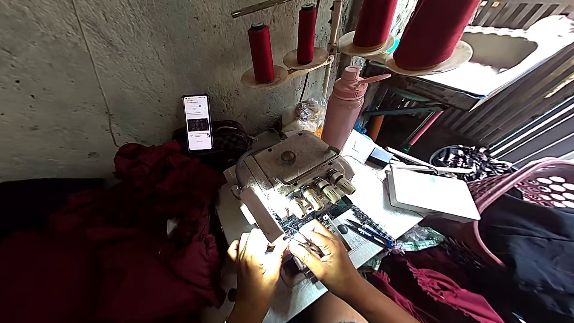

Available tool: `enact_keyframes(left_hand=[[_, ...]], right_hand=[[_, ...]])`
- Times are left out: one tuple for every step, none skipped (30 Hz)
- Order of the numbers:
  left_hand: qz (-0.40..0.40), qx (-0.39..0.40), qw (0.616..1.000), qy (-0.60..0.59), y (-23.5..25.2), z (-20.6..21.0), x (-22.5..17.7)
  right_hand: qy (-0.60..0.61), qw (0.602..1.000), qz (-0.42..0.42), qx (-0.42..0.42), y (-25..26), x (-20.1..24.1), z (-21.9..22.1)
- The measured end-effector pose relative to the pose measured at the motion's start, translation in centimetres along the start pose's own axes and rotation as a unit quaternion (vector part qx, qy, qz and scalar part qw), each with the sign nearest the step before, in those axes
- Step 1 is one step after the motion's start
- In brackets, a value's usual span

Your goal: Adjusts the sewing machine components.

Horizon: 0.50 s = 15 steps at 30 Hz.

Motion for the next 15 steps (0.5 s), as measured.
enact_keyframes(left_hand=[[0.0, 0.002, 1.0, 0.003, 0.0, 0.0, 0.0], [-0.001, 0.005, 1.0, 0.006, 0.0, 0.0, 0.0], [-0.002, 0.007, 1.0, 0.01, 0.0, 0.0, -0.1], [-0.004, 0.006, 1.0, 0.012, 0.0, 0.0, -0.1], [-0.006, 0.003, 1.0, 0.015, 0.0, 0.0, -0.1], [-0.01, -0.002, 1.0, 0.015, 0.1, 0.0, -0.2], [-0.015, -0.005, 1.0, 0.015, 0.1, -0.1, -0.2], [-0.02, -0.007, 1.0, 0.017, 0.1, -0.2, -0.3], [-0.025, -0.006, 1.0, 0.018, 0.1, -0.3, -0.3], [-0.029, -0.005, 0.999, 0.019, 0.1, -0.3, -0.3], [-0.032, -0.004, 0.999, 0.019, 0.1, -0.3, -0.2], [-0.034, -0.004, 0.999, 0.019, 0.1, -0.2, -0.2], [-0.036, -0.004, 0.999, 0.018, 0.1, -0.2, -0.2], [-0.038, -0.005, 0.999, 0.017, 0.1, -0.2, -0.2], [-0.04, -0.004, 0.999, 0.018, 0.1, -0.2, -0.2]], right_hand=[[-0.01, 1.0, -0.005, -0.003, 0.0, 0.0, 0.0], [-0.02, 1.0, -0.011, -0.006, -0.1, 0.0, -0.1], [-0.033, 0.999, -0.019, -0.009, -0.1, 0.0, -0.1], [-0.05, 0.998, -0.026, -0.01, -0.2, 0.0, -0.3], [-0.075, 0.997, -0.03, -0.011, -0.3, 0.2, -0.5], [-0.105, 0.994, -0.03, -0.009, -0.4, 0.5, -1.0], [-0.135, 0.99, -0.029, -0.005, -0.5, 1.0, -1.6], [-0.164, 0.986, -0.032, -0.001, -0.6, 1.5, -2.3], [-0.194, 0.98, -0.043, -0.003, -0.6, 2.1, -3.0], [-0.228, 0.972, -0.062, -0.009, -0.6, 2.7, -3.7], [-0.263, 0.961, -0.083, -0.013, -0.5, 3.3, -4.4], [-0.299, 0.949, -0.104, -0.015, -0.4, 3.8, -4.9], [-0.333, 0.935, -0.123, -0.016, -0.3, 4.4, -5.3], [-0.362, 0.922, -0.135, -0.013, -0.3, 4.8, -5.5], [-0.384, 0.913, -0.142, -0.007, -0.2, 5.1, -5.6]])
Point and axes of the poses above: each hand's wrist, its own y-axis towards the middle knuckle, its own z-axis out of the palm, x = y × z, the point moved 2 cm from there along y, towards the middle knuckle, and after that the axes turned 14 degrees about z, right-handed, at the moved point
